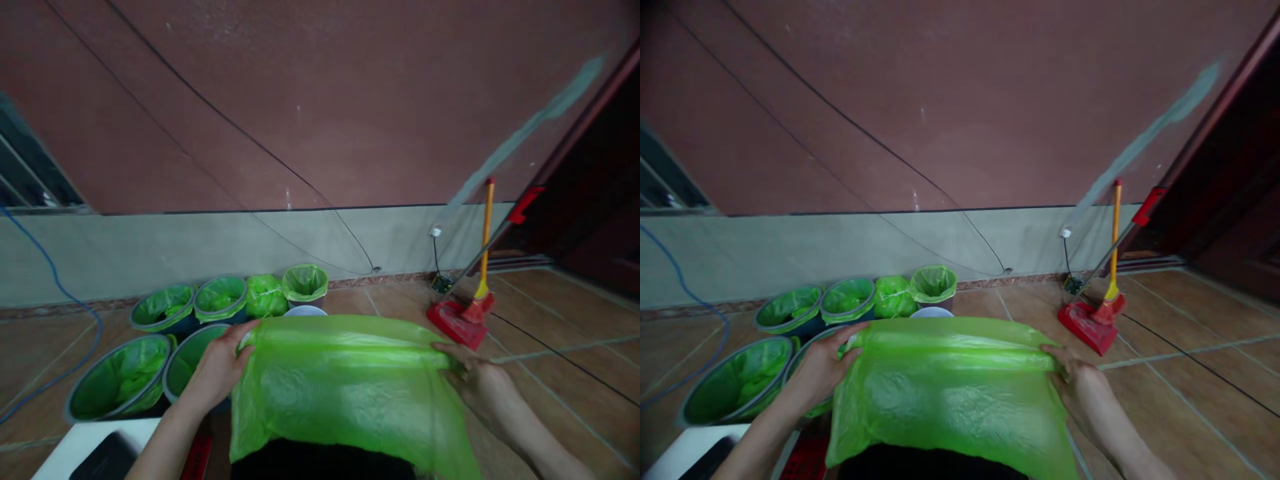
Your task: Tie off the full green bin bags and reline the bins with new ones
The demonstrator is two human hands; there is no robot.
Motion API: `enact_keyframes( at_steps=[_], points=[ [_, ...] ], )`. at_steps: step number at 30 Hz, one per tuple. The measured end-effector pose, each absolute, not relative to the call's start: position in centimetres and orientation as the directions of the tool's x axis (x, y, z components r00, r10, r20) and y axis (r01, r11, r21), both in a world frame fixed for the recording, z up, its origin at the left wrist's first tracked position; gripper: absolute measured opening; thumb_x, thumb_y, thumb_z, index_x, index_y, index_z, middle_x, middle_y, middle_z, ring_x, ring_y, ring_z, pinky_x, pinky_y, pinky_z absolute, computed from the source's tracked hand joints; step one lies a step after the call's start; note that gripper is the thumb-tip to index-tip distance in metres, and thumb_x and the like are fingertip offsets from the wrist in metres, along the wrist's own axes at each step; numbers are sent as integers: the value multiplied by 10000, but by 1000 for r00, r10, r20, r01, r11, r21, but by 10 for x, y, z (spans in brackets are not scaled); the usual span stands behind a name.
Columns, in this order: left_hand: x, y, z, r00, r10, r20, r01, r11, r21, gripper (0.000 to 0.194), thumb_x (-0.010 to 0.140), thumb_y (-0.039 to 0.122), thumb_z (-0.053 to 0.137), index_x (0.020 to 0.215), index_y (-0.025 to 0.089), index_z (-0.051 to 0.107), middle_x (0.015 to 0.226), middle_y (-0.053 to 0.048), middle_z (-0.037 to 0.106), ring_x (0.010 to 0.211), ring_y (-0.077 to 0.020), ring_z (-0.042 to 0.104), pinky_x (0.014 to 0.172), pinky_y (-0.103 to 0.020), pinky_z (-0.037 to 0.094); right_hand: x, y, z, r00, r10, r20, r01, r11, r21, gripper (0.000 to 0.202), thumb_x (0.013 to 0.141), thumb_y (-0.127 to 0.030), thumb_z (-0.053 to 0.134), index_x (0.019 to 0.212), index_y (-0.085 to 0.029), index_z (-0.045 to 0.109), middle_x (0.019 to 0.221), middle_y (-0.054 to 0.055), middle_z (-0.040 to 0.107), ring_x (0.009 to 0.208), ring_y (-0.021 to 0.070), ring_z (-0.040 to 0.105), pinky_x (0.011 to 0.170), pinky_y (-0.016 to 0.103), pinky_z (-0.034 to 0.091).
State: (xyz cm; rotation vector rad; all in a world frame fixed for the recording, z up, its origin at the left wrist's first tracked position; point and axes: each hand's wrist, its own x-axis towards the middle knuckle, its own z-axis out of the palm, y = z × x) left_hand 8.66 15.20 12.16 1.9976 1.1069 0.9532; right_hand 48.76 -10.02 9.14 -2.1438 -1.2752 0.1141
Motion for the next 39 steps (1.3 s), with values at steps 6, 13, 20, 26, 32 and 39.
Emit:
enact_keyframes(
  at_steps=[6, 13, 20, 26, 32, 39],
  points=[
    [89, 159, 113, 441, 757, 482, 579, -651, 492, 164, 725, 255, 574, 799, 252, 720, 919, -78, 696, 945, -288, 636, 1119, -520, 273, 492, -96, 96, 494, 792, 358, 849, -349, -398, 278, 818, -381, 490, 874, -219, 709, 1020, 122, 662, 898, 275, 652, 737, 382, 527],
    [92, 156, 120, 284, 893, 349, 26, -371, 928, 211, 784, 392, 602, 876, 210, 546, 1272, -98, 601, 1143, -255, 576, 954, -368, 453, 482, -88, 104, 633, 726, 270, 371, 22, -928, 285, 760, -475, 645, 889, -221, 628, 1226, 97, 626, 1100, 248, 600, 870, 305, 504],
    [113, 154, 118, -16, 900, 437, 349, -404, 845, 209, 831, 400, 503, 938, 220, 502, 602, 63, 473, 527, -139, 486, 573, -245, 394, 457, -52, 104, 849, 521, 90, 111, -11, -994, 363, 726, -535, 655, 867, -213, 568, 652, -21, 582, 589, 152, 546, 539, 242, 440],
    [103, 168, 109, 201, 890, 410, 640, -436, 633, 190, 849, 311, 423, 1002, 223, 493, 616, 33, 552, 565, -202, 591, 628, -307, 450, 456, -29, 103, 716, 646, 266, 346, 3, -938, 384, 764, -570, 619, 831, -193, 594, 730, 15, 623, 676, 162, 562, 620, 261, 468],
    [91, 210, 92, 266, 916, 301, 641, -401, 655, 125, 807, 330, 415, 823, 233, 493, 707, 1, 621, 739, -210, 632, 747, -336, 508, 445, -27, 100, 186, 961, -204, 65, -219, -973, 448, 709, -529, 708, 988, -182, 659, 839, 42, 710, 736, 201, 658, 675, 309, 531],
    [89, 261, 110, 208, 921, 328, 724, -371, 582, 121, 800, 307, 421, 799, 218, 503, 726, -27, 618, 758, -218, 622, 759, -323, 486, 456, 62, 75, -84, 967, -242, 361, -197, -911, 210, 681, -288, 675, 838, -155, 716, 795, 36, 728, 668, 177, 649, 669, 284, 506]
  ],
)
